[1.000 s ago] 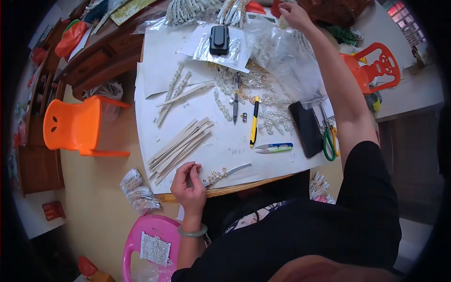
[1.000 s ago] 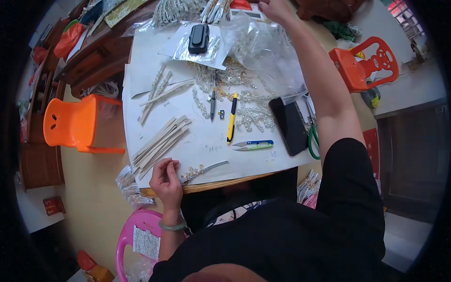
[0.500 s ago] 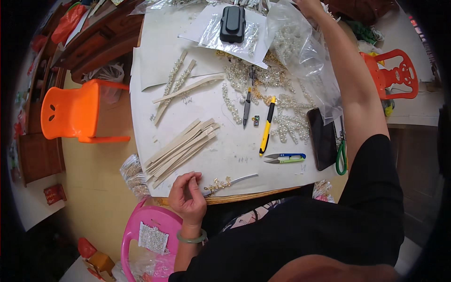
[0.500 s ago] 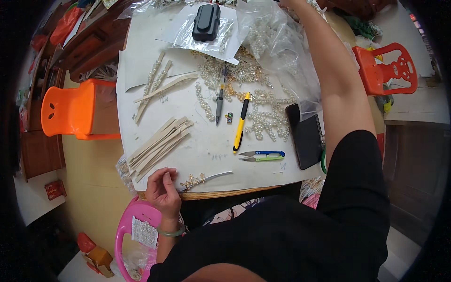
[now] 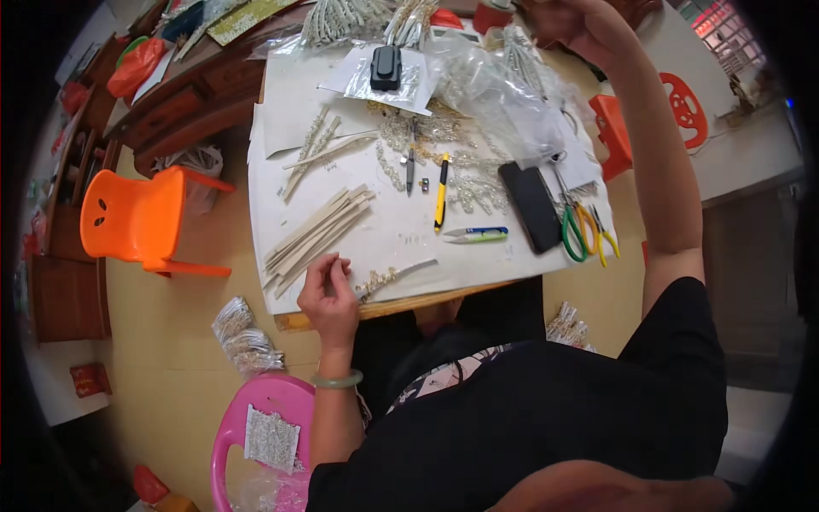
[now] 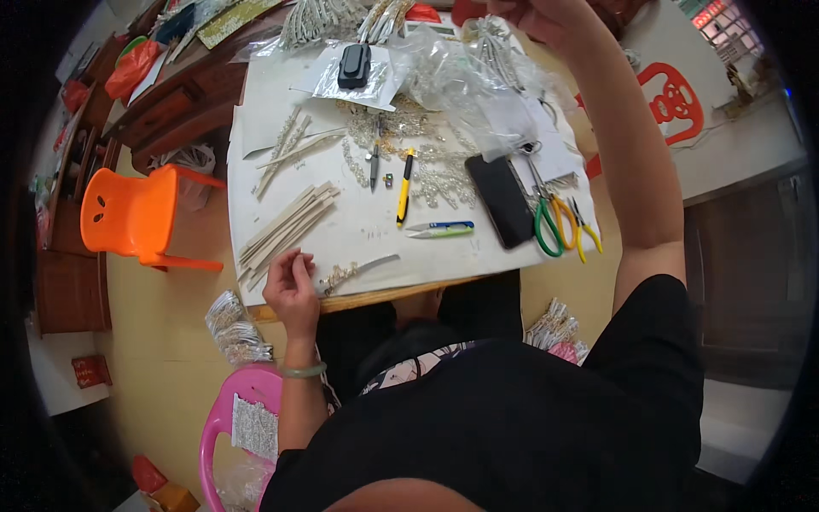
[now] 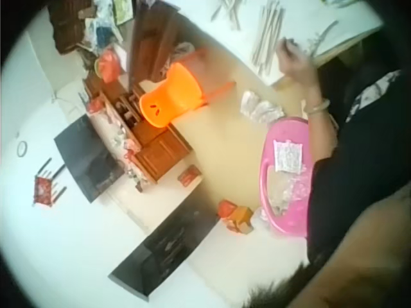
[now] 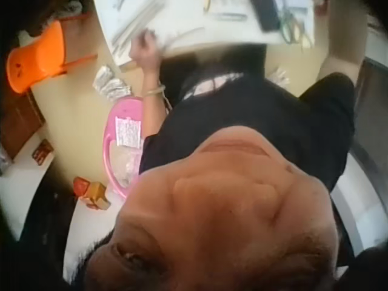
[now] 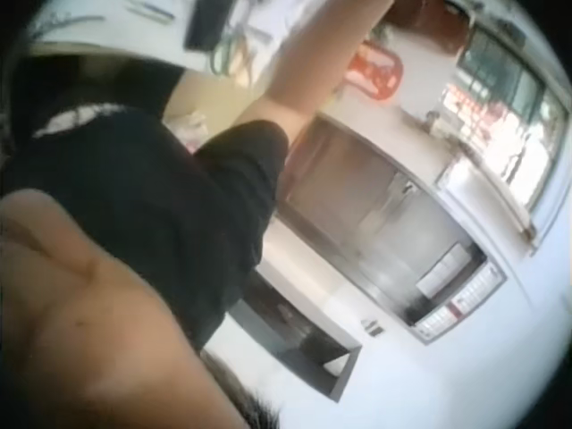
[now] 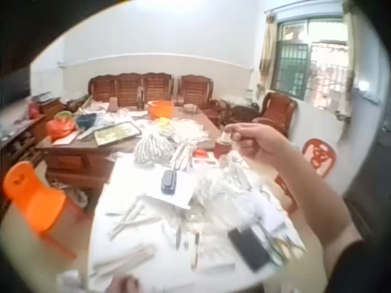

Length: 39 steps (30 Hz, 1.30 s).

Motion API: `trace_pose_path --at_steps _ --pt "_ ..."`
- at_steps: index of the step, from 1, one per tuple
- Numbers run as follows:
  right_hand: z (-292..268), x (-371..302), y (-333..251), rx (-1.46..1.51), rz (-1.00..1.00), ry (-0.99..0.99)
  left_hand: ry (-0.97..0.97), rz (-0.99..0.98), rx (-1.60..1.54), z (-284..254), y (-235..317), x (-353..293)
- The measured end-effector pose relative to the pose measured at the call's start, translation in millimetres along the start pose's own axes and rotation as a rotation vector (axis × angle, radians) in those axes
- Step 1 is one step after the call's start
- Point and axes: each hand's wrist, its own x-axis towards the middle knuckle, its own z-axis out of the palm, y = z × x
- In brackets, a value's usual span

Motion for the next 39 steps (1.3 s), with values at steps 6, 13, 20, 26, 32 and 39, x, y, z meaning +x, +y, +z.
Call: trace_pose_path --at_steps 6,13,20,26,32,39 --pt "78 -97 6 -0.019 -0.039 0.11 0.007 0.075 -0.018 -8 2 -3" --pt "128 -182 115 0.312 -0.048 0.076 -0.068 0.167 -0.195 -16 51 -15" --pt "189 -262 215 0.777 -0.007 0.155 -0.575 -0.501 -0.661 -15 72 -116" --pt "196 -302 249 0.94 0.134 0.274 -0.602 -0.736 -0.654 -17 66 -163" --pt "177 -317 249 1.014 0.001 0.307 -0.649 -0.745 -0.667 -12 65 -174" --pt "177 -320 261 0.986 0.018 0.397 -0.699 -0.737 -0.623 -14 58 -178"
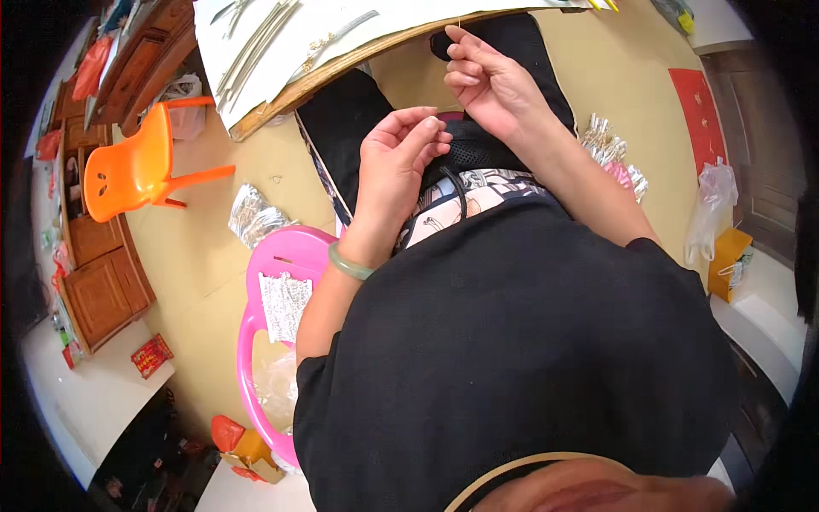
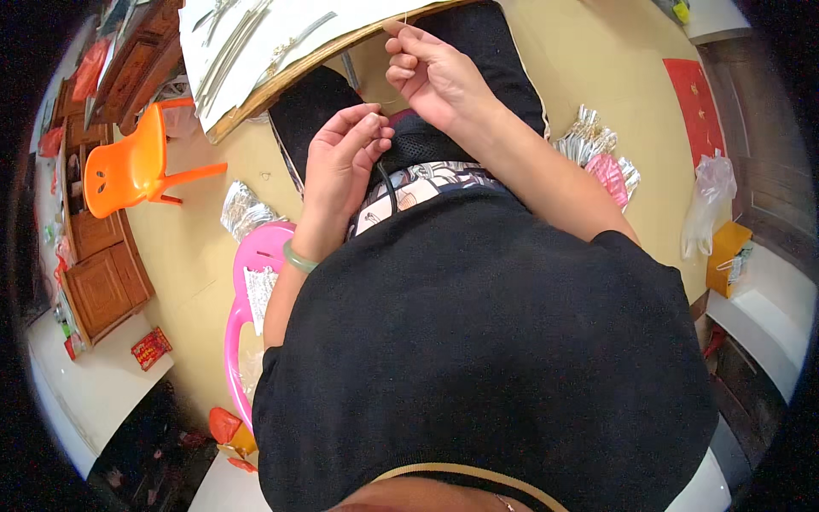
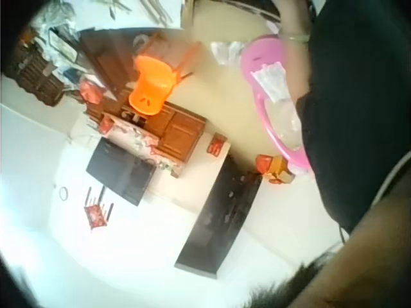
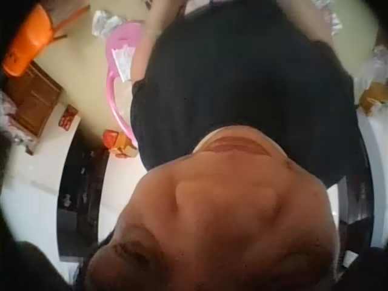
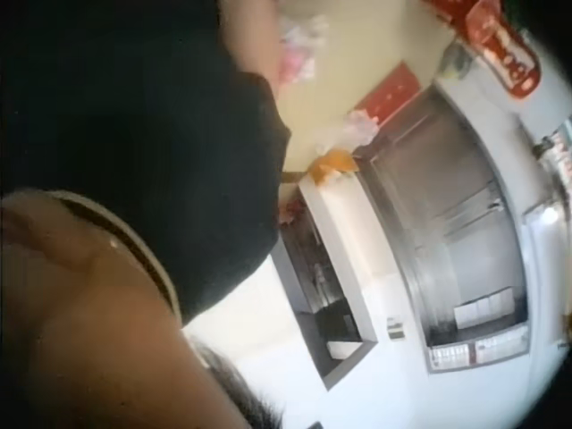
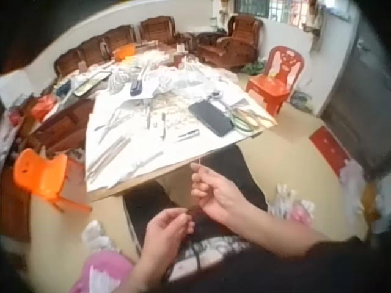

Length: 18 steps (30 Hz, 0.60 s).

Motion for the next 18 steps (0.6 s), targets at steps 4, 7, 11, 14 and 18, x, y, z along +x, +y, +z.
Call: trace_pose_path --at_steps 4,7,11,14,18 --pt "1 0 6 -0.009 0.031 -0.006 0.035 0.012 -0.012 -9 -3 5" --pt "2 -1 7 -0.042 0.023 -0.006 0.029 -0.036 -0.084 -15 -3 7" --pt "2 -3 9 -0.042 0.011 -0.02 0.008 -0.087 -0.142 -22 -4 11" --pt "-1 -4 11 -0.063 0.036 -0.009 -0.034 -0.134 -0.166 -26 -4 10" --pt "17 -9 13 -0.085 0.048 0.038 -0.068 -0.148 -0.17 -25 -3 11"
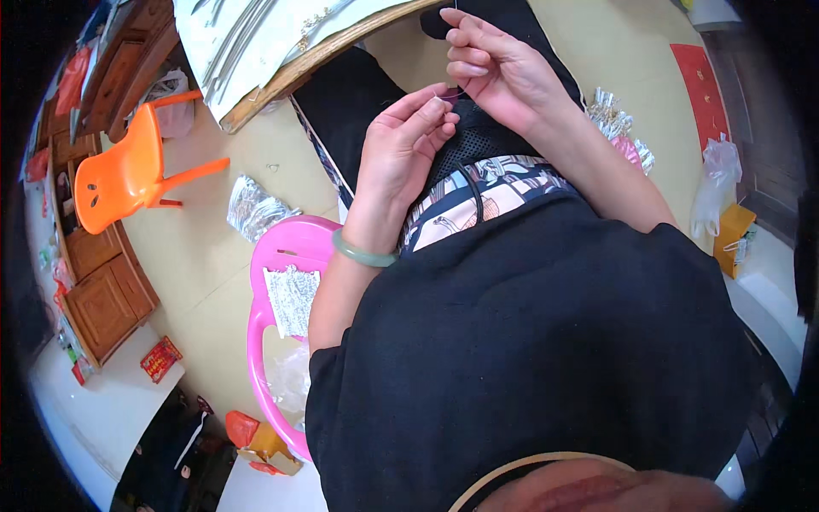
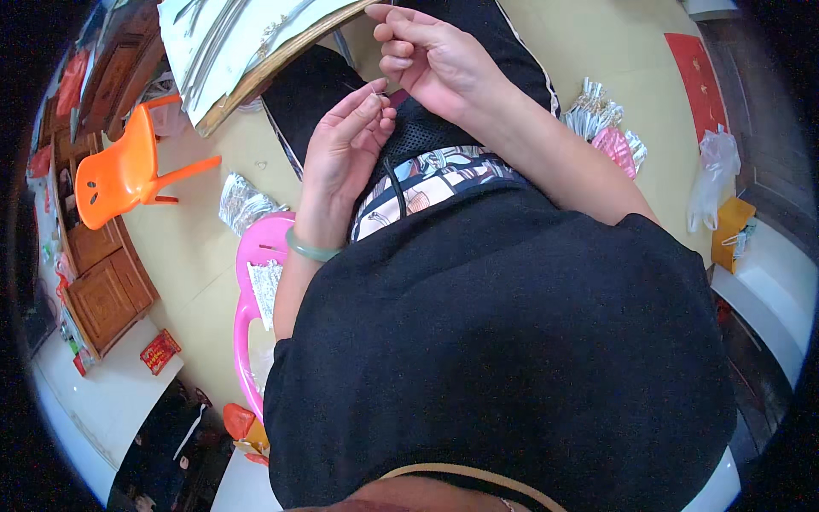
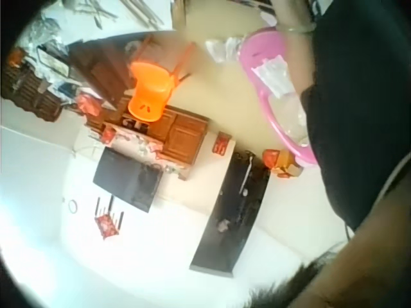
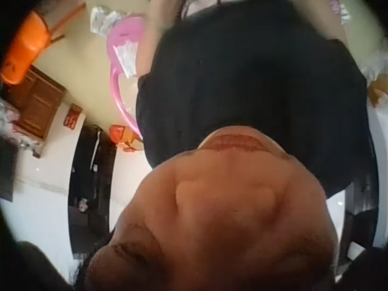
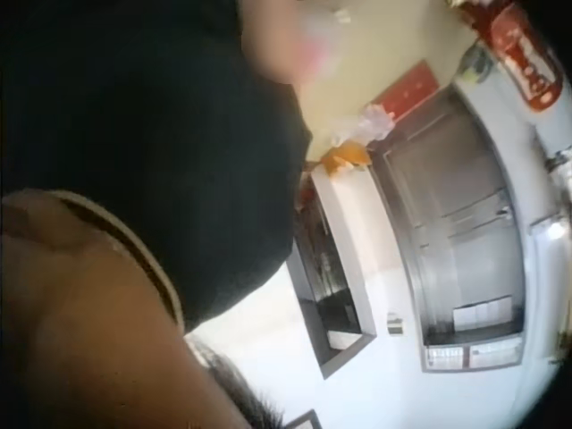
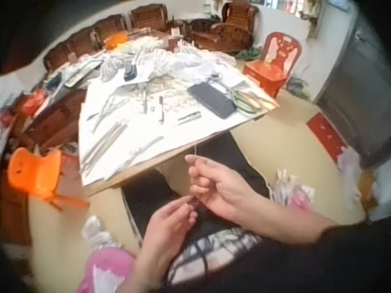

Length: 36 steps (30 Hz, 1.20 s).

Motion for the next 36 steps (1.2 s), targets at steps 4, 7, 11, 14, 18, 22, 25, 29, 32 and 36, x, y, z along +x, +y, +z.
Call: trace_pose_path --at_steps 4,7,11,14,18,22,25,29,32,36 --pt "-4 1 0 0.015 -0.001 0.018 0.004 0.013 0.052 2 1 -2" --pt "-7 2 0 -0.028 -0.009 0.043 0.008 0.048 0.095 3 3 -4" --pt "-12 3 3 -0.051 -0.011 0.082 0.009 0.084 0.137 3 3 -5" --pt "-21 7 4 -0.026 -0.014 0.006 0.014 0.115 0.185 5 3 -4" --pt "-29 10 6 -0.099 -0.049 -0.043 0.039 0.146 0.2 4 2 -4" --pt "-27 10 7 -0.113 -0.042 -0.033 0.032 0.151 0.157 2 1 -2" --pt "-26 9 3 -0.154 -0.02 -0.078 0.049 0.145 0.149 1 2 -1" --pt "2 3 -7 -0.576 -0.108 0.182 0.075 0.148 0.127 -2 3 0" --pt "20 -9 -8 -1.377 -0.551 0.128 0.115 0.149 0.103 -3 4 0" --pt "14 -13 -11 -1.804 -0.919 -0.298 0.124 0.135 0.091 -7 3 2"
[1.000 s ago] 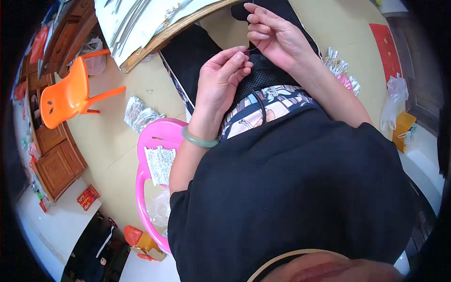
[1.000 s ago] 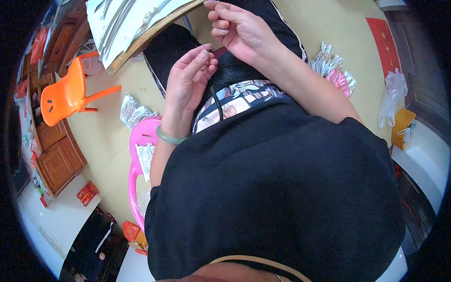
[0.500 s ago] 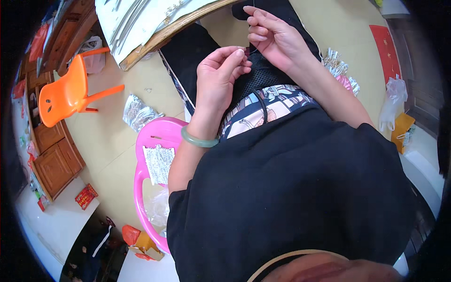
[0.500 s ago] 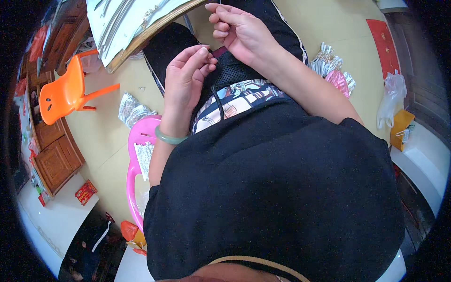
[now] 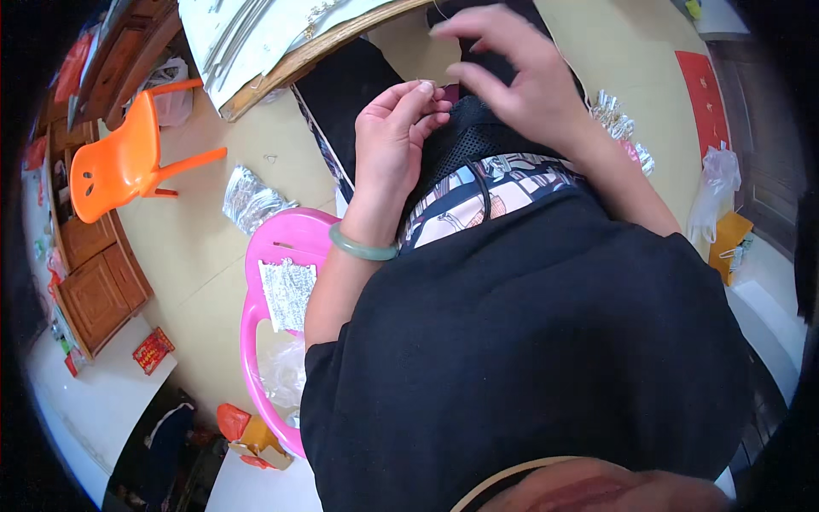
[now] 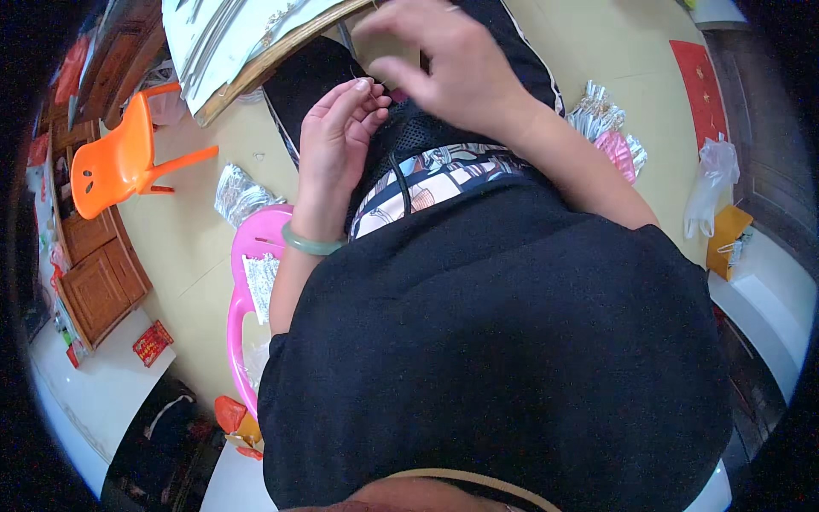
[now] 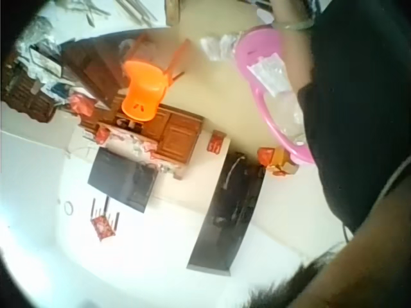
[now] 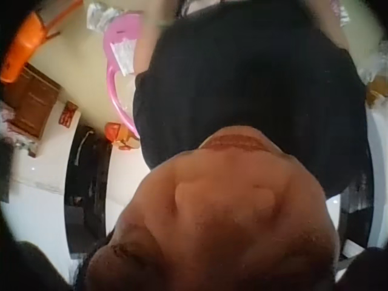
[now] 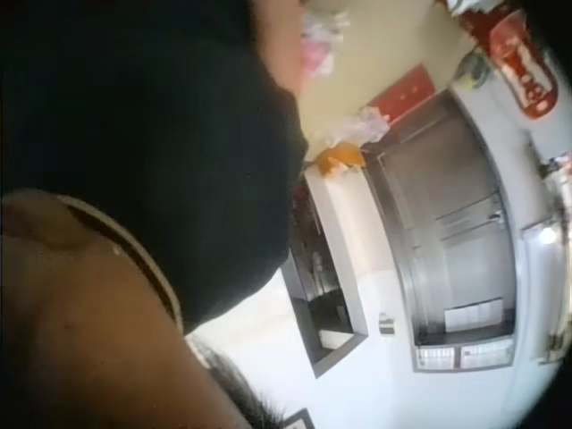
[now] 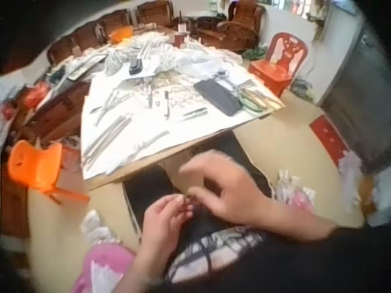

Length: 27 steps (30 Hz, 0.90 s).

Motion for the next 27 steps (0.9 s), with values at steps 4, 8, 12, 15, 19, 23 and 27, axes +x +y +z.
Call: trace_pose_path --at_steps 4,8,12,15,19,23,27 --pt "25 -9 2 0.205 0.203 -0.158 -0.018 -0.011 -0.046 -1 0 1" --pt "21 -12 5 0.246 0.298 -0.223 -0.021 0.008 -0.017 -3 2 1" --pt "13 -9 5 0.088 0.261 -0.217 0.018 0.017 0.045 -2 0 1" --pt "15 -9 2 0.001 0.29 -0.232 0.013 0.016 0.047 -3 0 2" --pt "22 -9 2 0.109 0.223 -0.189 -0.003 0.005 0.036 -4 -1 3" --pt "25 -13 4 0.025 0.091 -0.195 -0.007 -0.012 0.024 -5 -1 3" --pt "21 -11 5 -0.073 0.055 -0.219 0.001 -0.041 0.043 -6 -1 4"
